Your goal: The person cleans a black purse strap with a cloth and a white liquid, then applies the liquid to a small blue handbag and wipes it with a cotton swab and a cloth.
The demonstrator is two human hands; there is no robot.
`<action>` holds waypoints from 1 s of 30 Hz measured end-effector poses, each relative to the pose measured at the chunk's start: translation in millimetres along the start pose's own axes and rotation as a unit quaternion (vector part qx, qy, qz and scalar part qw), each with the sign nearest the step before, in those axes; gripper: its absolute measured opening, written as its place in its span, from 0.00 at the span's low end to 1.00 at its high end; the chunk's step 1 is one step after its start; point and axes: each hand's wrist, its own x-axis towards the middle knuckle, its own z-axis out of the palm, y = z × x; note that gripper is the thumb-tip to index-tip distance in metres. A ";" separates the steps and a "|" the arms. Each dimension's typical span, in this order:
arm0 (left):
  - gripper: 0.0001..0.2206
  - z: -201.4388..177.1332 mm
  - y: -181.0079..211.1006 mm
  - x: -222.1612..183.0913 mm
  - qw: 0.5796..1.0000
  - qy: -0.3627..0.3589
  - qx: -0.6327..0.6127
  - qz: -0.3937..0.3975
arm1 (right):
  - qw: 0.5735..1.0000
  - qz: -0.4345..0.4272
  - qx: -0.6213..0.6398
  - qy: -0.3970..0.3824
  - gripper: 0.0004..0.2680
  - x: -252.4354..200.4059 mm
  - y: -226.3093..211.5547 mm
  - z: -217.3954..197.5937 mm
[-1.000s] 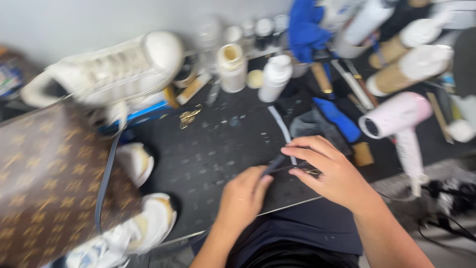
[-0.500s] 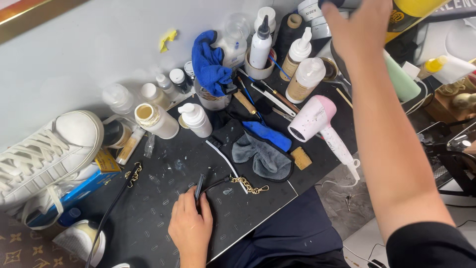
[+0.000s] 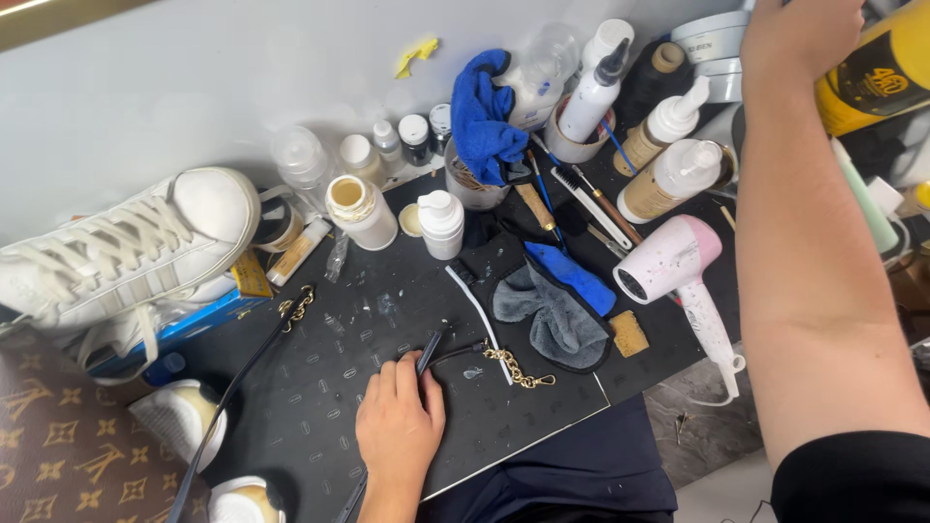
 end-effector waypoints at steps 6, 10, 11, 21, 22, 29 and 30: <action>0.08 0.7 -2.3 -1.0 1.000 0.010 -0.017 0.014 | 0.984 0.070 0.155 0.055 0.09 -13.5 2.8 -35.6; 0.08 0.5 -2.5 -0.4 1.000 0.005 -0.013 0.010 | 0.962 -0.058 0.222 0.147 0.14 -37.2 -2.1 -66.8; 0.08 0.4 -2.5 -0.7 1.000 0.008 -0.016 0.010 | 0.951 -0.052 0.270 0.139 0.15 -42.4 -0.8 -76.5; 0.09 -14.1 -18.2 -21.3 0.969 -0.018 -0.239 -0.063 | 0.770 0.150 0.607 0.128 0.07 -167.4 -15.4 -225.5; 0.09 -17.0 -19.7 -23.2 0.974 -0.046 -0.200 -0.092 | 0.743 0.125 0.645 0.127 0.08 -186.0 -20.6 -238.9; 0.28 -57.7 -31.7 -28.7 0.985 -0.063 -0.146 -0.070 | 0.599 0.189 0.778 -0.014 0.24 -289.5 -101.9 -314.4; 0.30 -64.1 -31.1 -31.3 0.979 -0.052 -0.184 -0.066 | 0.580 0.196 0.789 -0.054 0.25 -299.3 -114.0 -323.5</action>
